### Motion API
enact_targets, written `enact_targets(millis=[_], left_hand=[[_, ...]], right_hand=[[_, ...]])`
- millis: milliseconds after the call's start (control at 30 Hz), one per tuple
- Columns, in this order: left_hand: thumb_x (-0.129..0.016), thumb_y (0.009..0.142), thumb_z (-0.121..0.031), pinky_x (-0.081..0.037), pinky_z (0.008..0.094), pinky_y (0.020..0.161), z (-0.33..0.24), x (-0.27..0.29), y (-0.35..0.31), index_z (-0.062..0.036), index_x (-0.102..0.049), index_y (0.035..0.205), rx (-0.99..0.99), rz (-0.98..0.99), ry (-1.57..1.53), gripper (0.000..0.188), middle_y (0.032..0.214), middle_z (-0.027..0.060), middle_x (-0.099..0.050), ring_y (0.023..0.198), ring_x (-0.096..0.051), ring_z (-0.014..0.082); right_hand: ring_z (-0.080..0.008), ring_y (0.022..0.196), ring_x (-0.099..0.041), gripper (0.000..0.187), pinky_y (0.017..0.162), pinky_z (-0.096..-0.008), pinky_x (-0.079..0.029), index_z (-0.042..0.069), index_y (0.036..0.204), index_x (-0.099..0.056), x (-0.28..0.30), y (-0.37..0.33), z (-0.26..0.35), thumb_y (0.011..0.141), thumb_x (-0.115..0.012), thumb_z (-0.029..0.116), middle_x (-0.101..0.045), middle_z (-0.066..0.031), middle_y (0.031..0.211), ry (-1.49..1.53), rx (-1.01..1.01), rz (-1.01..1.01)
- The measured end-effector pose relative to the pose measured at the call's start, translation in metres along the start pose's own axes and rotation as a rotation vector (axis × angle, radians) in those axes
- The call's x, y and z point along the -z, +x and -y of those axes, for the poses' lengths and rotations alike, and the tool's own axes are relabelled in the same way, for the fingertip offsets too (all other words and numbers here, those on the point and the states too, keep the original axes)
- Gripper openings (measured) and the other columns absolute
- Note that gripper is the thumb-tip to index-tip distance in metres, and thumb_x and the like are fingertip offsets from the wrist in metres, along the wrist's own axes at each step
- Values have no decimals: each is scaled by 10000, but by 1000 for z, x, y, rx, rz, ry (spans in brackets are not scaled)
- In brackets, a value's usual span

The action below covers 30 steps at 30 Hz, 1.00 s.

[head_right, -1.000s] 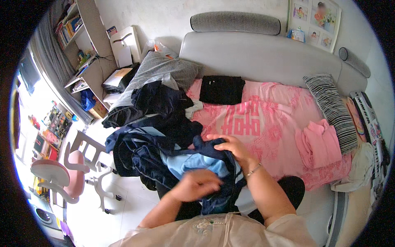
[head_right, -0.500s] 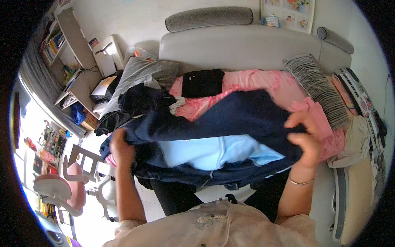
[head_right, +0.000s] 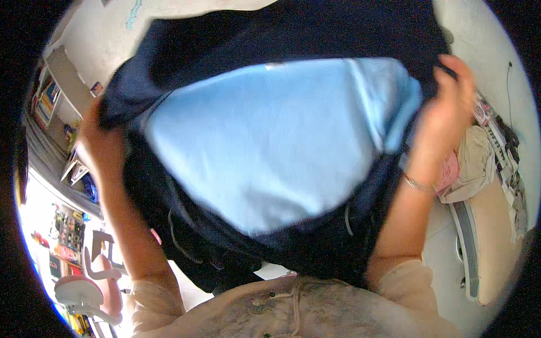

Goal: The person folds several pieces of clothing on a pink patterned sofa. They fold a black garment, then a black pair of shorts, followed by a blue and black jacket, and finally a pair of dark pants, placing each folded item on the sofa.

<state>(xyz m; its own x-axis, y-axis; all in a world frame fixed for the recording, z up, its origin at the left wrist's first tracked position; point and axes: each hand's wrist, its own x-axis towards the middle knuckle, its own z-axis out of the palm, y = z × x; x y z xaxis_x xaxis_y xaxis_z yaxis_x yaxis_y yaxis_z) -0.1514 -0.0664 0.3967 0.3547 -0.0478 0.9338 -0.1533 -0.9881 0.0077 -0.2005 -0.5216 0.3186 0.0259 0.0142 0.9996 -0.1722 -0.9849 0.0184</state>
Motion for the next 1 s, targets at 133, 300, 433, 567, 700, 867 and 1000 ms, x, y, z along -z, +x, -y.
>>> enact_targets(millis=[133, 300, 433, 567, 700, 867, 1000], left_hand=[[-713, 683, -78, -497, 441, 819, -25, -140, -12, -166, -556, 1215, 107, 316, -8, 561, 1089, 135, -598, 1008, -583, 377], [-745, 710, -178, -428, 416, 967, -14, -219, -150, -43, -485, 1268, -22, 466, -459, 631, 1235, 182, -517, 1153, -500, 350], [-716, 741, -121, -442, 402, 936, -6, -134, -255, -31, -631, 1055, 106, 618, -665, 338, 1107, 144, -609, 1059, -566, 332], [-659, 815, -104, -475, 338, 823, 106, -44, -345, -22, -645, 981, 780, 425, -432, 185, 945, 117, -651, 890, -612, 227], [-673, 817, -138, -485, 319, 742, 198, 45, -450, -22, -619, 946, 1167, 502, -22, 182, 870, 85, -636, 829, -602, 170], [-829, 629, -255, -487, 359, 797, 210, 59, -639, 13, -539, 1139, 1551, 830, -86, 645, 975, 150, -639, 904, -613, 259], [-840, 610, -212, -445, 386, 941, 181, 20, -710, 2, -378, 1363, 1969, 796, -101, 909, 1278, 187, -533, 1164, -538, 297]], right_hand=[[-219, 1017, -555, 242, 941, -339, -403, 50, 1065, -609, -106, -34, 36, 839, -524, 55, -613, -112, 1046, 756, -585, 114], [-340, 1273, -415, 581, 1059, -408, -320, -19, 1343, -399, -137, -181, 81, 872, -619, 241, -459, -211, 1346, 801, -440, 630], [-288, 1095, -585, 472, 910, -373, -467, -63, 1233, -505, -56, -291, 71, 880, -633, 224, -578, -226, 1196, 799, -879, 1142], [-238, 1069, -597, 353, 901, -327, -465, -38, 1191, -544, 3, -337, 67, 907, -599, 165, -616, -183, 1134, 694, -835, 1202], [-247, 1046, -602, 285, 912, -325, -457, -13, 1170, -569, -3, -332, 82, 918, -566, 117, -612, -158, 1136, 700, -671, 1185], [-251, 1020, -592, 266, 879, -329, -471, 12, 1168, -577, -5, -315, 116, 909, -567, 70, -604, -139, 1133, 555, -418, 1194], [-220, 1014, -588, 268, 864, -315, -472, 29, 1175, -581, 0, -304, 153, 910, -564, 62, -604, -123, 1119, 537, -404, 1324]])
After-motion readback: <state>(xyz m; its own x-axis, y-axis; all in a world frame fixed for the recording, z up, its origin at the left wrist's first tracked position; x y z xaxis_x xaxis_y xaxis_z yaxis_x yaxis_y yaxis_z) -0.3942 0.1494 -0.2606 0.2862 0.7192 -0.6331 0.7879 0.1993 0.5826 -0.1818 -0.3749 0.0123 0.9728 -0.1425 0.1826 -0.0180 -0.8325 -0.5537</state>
